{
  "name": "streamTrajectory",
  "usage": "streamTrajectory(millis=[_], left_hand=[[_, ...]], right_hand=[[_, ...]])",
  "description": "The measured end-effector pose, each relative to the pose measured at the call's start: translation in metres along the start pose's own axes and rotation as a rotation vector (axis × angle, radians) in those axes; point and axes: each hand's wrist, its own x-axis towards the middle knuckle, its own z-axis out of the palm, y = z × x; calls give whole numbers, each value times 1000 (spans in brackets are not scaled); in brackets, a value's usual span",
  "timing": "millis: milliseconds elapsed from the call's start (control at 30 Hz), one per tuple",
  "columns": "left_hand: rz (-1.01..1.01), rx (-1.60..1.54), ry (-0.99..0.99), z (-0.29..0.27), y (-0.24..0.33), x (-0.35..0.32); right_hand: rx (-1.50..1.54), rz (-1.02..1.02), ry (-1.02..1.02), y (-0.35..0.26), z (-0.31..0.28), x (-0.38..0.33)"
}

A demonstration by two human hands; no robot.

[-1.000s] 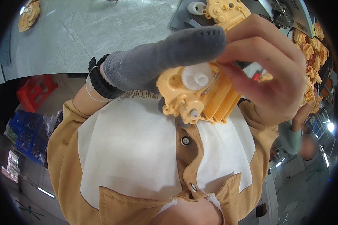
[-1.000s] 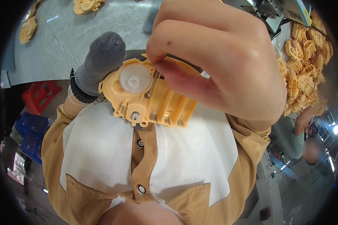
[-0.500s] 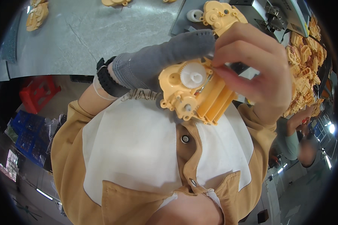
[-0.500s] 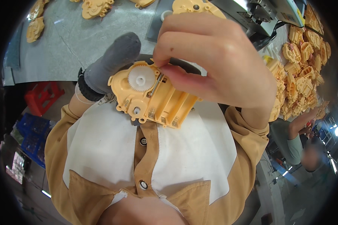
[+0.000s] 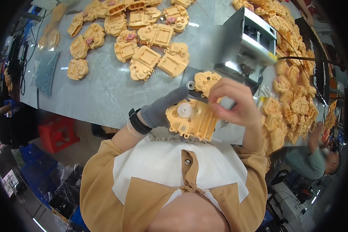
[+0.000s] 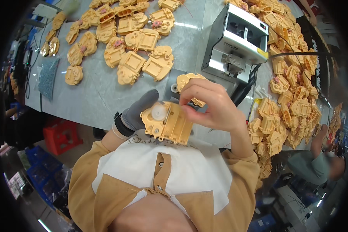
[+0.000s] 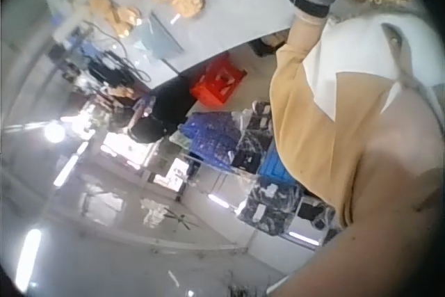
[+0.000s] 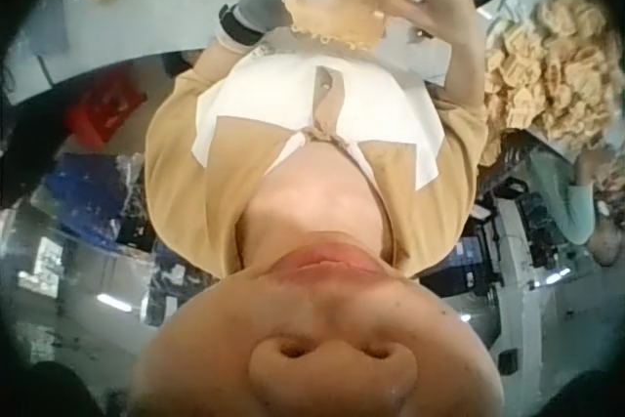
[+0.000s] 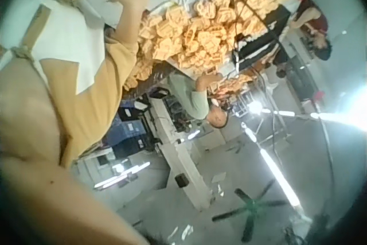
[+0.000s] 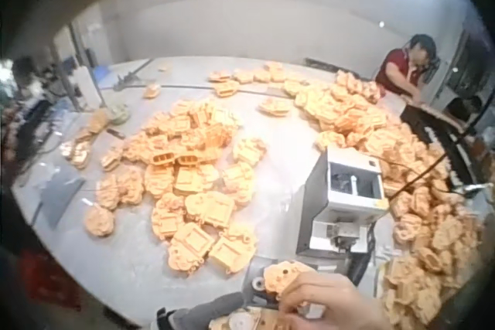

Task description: The person uses a rotary tool to deburr and smooth the edges of yellow plastic housing components. They then insert a white plastic gear into the housing and use a screwdriver to tighten a screw, securing the gear in place.

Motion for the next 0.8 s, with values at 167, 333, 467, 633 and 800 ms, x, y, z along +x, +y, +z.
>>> streamTrajectory(millis=[167, 333, 467, 633, 800], left_hand=[[-95, -1092, -103, -1, 13, 15], [-138, -476, 227, 6, 37, 17], [-112, -672, 93, 2, 33, 15], [-204, -597, 37, 14, 32, 16], [-323, -153, 104, 14, 30, 14]], right_hand=[[68, -45, 286, 0, -1, -23], [156, -27, 538, 8, 13, -45], [67, -3, 563, 6, 16, -45], [-246, -133, 304, -7, 10, -10], [-123, -114, 63, -9, 3, 9]])
